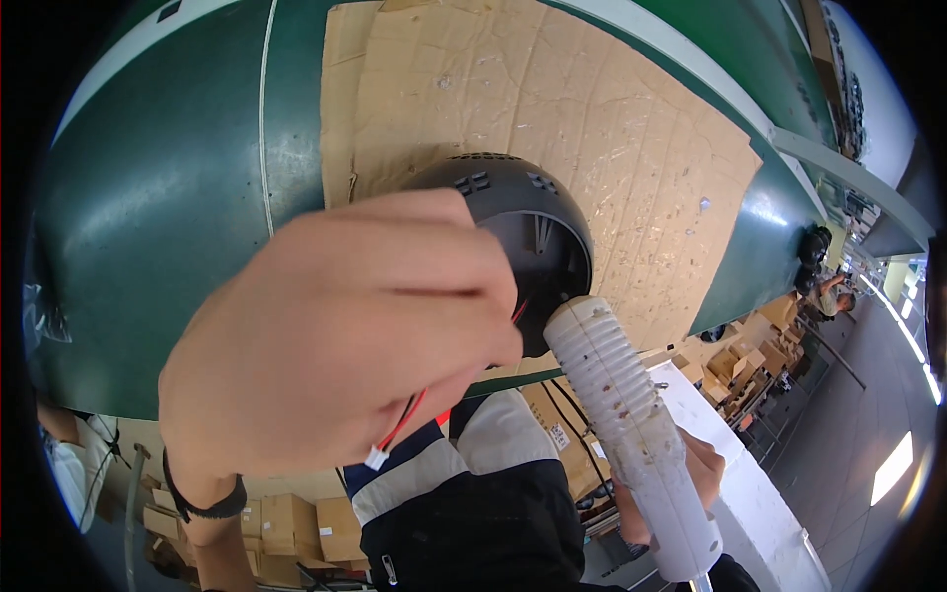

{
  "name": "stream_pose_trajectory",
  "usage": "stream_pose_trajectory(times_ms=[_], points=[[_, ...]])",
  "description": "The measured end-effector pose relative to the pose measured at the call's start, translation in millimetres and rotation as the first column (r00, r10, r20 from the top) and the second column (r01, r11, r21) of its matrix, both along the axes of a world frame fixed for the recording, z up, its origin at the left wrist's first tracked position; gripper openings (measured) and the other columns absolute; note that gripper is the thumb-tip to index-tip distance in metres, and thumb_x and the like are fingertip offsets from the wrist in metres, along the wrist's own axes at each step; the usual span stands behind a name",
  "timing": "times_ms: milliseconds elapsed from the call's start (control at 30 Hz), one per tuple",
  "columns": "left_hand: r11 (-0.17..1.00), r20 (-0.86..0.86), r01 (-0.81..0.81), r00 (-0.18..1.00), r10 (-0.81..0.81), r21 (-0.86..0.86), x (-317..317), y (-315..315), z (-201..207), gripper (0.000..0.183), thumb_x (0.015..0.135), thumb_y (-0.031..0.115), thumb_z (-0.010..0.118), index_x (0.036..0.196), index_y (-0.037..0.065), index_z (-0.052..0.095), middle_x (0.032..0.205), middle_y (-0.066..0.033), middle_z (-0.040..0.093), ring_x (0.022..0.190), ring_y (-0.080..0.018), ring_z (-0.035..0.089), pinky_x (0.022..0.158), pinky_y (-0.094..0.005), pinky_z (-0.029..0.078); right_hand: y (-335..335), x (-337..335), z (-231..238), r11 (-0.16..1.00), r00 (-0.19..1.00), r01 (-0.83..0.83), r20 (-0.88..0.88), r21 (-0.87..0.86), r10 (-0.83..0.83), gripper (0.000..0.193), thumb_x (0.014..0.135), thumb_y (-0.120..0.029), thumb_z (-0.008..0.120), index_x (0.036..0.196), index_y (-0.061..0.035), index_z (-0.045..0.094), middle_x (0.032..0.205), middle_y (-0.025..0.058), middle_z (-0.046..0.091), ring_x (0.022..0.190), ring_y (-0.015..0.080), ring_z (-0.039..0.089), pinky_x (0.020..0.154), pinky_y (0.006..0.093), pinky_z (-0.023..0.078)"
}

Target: Apply hot glue to secure wires inside plastic housings and organize finished parts on an assembly line.

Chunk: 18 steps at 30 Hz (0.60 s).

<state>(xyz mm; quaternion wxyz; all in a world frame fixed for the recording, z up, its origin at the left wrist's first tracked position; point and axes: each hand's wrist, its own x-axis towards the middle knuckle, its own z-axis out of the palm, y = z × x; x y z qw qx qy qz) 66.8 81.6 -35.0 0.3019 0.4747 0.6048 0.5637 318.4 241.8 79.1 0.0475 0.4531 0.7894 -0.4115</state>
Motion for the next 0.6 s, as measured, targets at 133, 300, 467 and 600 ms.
stream_pose_trajectory(times_ms=[133, 300, 467, 600], points=[[1.000, 0.005, -0.011, 1.000, 0.011, 0.009, 7.1, -4.4, -1.4, 0.025, 0.056, -0.002, 0.080, 0.079, 0.004, 0.073, 0.080, -0.0040, 0.067, 0.071, -0.0226, 0.056, 0.056, -0.0294, 0.044, 9.6, -12.8, 4.0, 0.932, 0.931, -0.362, 0.068, 0.033, 0.359, 0.021, 0.076, -0.008, 0.076, 0.089, 0.0052, 0.067, 0.082, 0.0127, 0.070, 0.071, 0.0194, 0.069, 0.063, 0.0291, 0.055], [1.000, -0.011, 0.007, 1.000, -0.007, 0.014, 6.0, -6.9, 0.4, 0.026, 0.056, -0.001, 0.080, 0.080, 0.004, 0.073, 0.081, -0.0040, 0.067, 0.071, -0.0234, 0.055, 0.056, -0.0296, 0.044, 9.7, -22.7, 9.5, 0.862, 0.852, -0.506, 0.151, -0.012, 0.502, 0.023, 0.075, -0.009, 0.076, 0.091, 0.0023, 0.064, 0.082, 0.0155, 0.067, 0.070, 0.0280, 0.070, 0.063, 0.0331, 0.054], [0.998, -0.035, -0.006, 0.999, 0.008, 0.055, 3.8, -2.4, -3.4, 0.026, 0.056, -0.004, 0.080, 0.080, 0.004, 0.073, 0.082, -0.0043, 0.068, 0.071, -0.0230, 0.055, 0.057, -0.0297, 0.044, 12.7, -1.6, 5.9, 0.890, 0.885, -0.455, 0.112, 0.004, 0.452, 0.016, 0.093, -0.004, 0.056, 0.091, 0.0073, 0.067, 0.084, 0.0089, 0.069, 0.069, 0.0157, 0.067, 0.061, 0.0281, 0.053], [1.000, -0.003, 0.007, 1.000, -0.007, 0.027, -4.4, -1.5, 0.1, 0.026, 0.057, -0.006, 0.079, 0.080, 0.004, 0.073, 0.082, -0.0050, 0.068, 0.071, -0.0229, 0.056, 0.058, -0.0294, 0.045, 10.4, 3.2, 3.7, 0.948, 0.945, -0.315, 0.081, -0.044, 0.317, 0.019, 0.085, -0.011, 0.067, 0.094, 0.0061, 0.067, 0.085, 0.0101, 0.069, 0.068, 0.0210, 0.068, 0.060, 0.0309, 0.054]])
